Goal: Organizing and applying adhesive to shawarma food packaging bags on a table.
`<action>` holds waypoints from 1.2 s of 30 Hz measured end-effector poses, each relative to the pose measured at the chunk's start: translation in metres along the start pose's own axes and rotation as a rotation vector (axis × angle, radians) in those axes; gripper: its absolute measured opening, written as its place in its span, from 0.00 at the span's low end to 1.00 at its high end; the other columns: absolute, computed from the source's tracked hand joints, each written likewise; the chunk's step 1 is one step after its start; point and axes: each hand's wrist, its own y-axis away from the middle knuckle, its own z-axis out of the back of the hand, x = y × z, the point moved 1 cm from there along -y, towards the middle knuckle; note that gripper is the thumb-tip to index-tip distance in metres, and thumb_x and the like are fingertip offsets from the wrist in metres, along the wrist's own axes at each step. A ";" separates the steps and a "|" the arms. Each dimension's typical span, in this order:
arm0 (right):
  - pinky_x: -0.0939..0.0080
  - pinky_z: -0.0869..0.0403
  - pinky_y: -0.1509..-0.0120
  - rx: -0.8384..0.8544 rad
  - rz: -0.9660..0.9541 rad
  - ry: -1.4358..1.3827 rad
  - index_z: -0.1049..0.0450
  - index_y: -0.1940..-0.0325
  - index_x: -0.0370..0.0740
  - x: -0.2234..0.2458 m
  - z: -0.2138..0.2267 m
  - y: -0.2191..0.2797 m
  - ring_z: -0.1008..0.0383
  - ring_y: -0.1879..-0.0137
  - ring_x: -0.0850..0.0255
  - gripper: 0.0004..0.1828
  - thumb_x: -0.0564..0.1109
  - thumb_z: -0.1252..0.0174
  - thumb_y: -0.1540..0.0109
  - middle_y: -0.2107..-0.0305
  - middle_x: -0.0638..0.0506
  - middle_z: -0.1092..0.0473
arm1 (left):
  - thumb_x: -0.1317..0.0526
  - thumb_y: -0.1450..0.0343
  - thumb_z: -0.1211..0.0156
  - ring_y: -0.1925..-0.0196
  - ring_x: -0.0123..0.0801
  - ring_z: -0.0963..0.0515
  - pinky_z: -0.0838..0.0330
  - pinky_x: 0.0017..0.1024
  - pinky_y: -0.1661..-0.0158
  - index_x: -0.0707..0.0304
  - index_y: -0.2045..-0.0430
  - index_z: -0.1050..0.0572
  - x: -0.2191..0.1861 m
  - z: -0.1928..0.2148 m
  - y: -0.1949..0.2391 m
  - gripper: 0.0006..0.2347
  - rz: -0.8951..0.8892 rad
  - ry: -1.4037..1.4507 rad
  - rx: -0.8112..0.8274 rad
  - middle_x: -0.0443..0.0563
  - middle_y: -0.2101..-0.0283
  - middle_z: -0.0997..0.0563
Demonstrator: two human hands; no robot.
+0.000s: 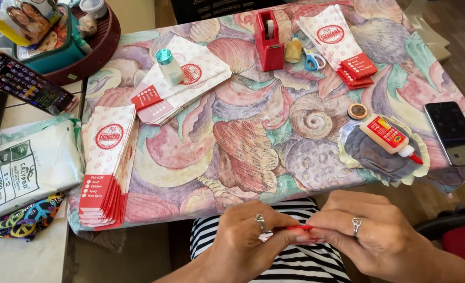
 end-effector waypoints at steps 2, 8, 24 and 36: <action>0.63 0.28 0.69 0.018 -0.001 -0.012 0.23 0.60 0.36 -0.001 0.000 0.002 0.29 0.75 0.61 0.05 0.40 0.39 0.39 0.77 0.52 0.28 | 0.65 0.30 0.32 0.74 0.33 0.20 0.26 0.29 0.71 0.67 0.70 0.20 -0.001 0.003 -0.003 0.04 0.018 0.049 0.049 0.50 0.71 0.17; 0.64 0.28 0.68 -0.014 -0.139 0.042 0.21 0.66 0.41 -0.002 0.017 0.008 0.26 0.76 0.62 0.03 0.41 0.39 0.41 0.78 0.54 0.25 | 0.67 0.26 0.40 0.73 0.38 0.20 0.27 0.32 0.71 0.70 0.68 0.21 -0.001 0.017 -0.006 0.04 0.026 0.061 0.129 0.53 0.70 0.17; 0.64 0.21 0.55 -0.456 -0.243 -0.165 0.23 0.60 0.31 -0.064 0.010 0.035 0.21 0.65 0.57 0.10 0.31 0.36 0.46 0.70 0.44 0.23 | 0.61 0.26 0.43 0.76 0.47 0.21 0.32 0.50 0.73 0.39 0.47 0.25 0.076 0.018 0.037 0.13 0.121 -0.442 0.434 0.47 0.48 0.23; 0.62 0.22 0.35 -0.085 -0.540 -0.228 0.31 0.37 0.39 -0.177 -0.067 0.068 0.19 0.44 0.59 0.27 0.38 0.36 0.41 0.48 0.47 0.23 | 0.66 0.34 0.31 0.59 0.28 0.19 0.24 0.23 0.61 0.61 0.56 0.26 0.157 0.045 0.069 0.14 0.538 0.048 -0.373 0.48 0.56 0.18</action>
